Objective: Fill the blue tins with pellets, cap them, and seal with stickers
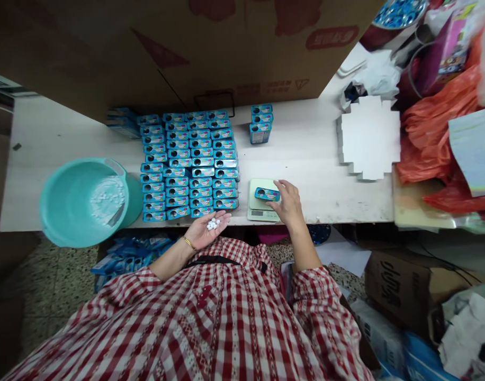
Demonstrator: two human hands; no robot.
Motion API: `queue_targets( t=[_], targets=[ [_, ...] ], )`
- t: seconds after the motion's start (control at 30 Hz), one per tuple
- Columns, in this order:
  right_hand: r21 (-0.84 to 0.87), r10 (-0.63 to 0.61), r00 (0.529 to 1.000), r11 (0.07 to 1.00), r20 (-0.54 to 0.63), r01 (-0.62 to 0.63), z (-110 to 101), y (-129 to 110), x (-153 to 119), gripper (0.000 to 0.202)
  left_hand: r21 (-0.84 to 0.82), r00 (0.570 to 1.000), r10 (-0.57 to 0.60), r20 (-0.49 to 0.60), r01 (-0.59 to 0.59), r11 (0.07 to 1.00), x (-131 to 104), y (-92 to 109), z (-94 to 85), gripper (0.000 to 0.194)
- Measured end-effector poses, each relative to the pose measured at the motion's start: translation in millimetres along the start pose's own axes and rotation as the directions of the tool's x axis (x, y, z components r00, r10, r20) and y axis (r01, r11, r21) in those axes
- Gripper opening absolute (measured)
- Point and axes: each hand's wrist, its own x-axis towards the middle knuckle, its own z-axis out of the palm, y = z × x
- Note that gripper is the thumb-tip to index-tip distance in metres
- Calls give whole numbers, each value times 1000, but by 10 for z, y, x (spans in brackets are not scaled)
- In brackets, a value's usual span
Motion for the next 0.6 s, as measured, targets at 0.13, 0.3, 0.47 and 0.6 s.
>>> queue_targets(
  t=[0.13, 0.3, 0.47, 0.6],
  targets=[
    [-65, 7, 998, 998, 66, -3, 73, -60, 107, 57, -4, 1000, 12, 5, -12, 1000, 11, 64, -15, 32],
    [-113, -23, 989, 993, 147, 40, 109, -57, 137, 47, -25, 1000, 28, -12, -28, 999, 4, 137, -21, 30],
    [-113, -65, 995, 991, 71, 72, 118, -25, 462, 33, -63, 999, 47, -24, -48, 997, -16, 187, -31, 23],
    [-198, -48, 998, 979, 28, 53, 293, -150, 1175, 36, -95, 996, 78, -38, -81, 992, -56, 239, -49, 22]
  ],
)
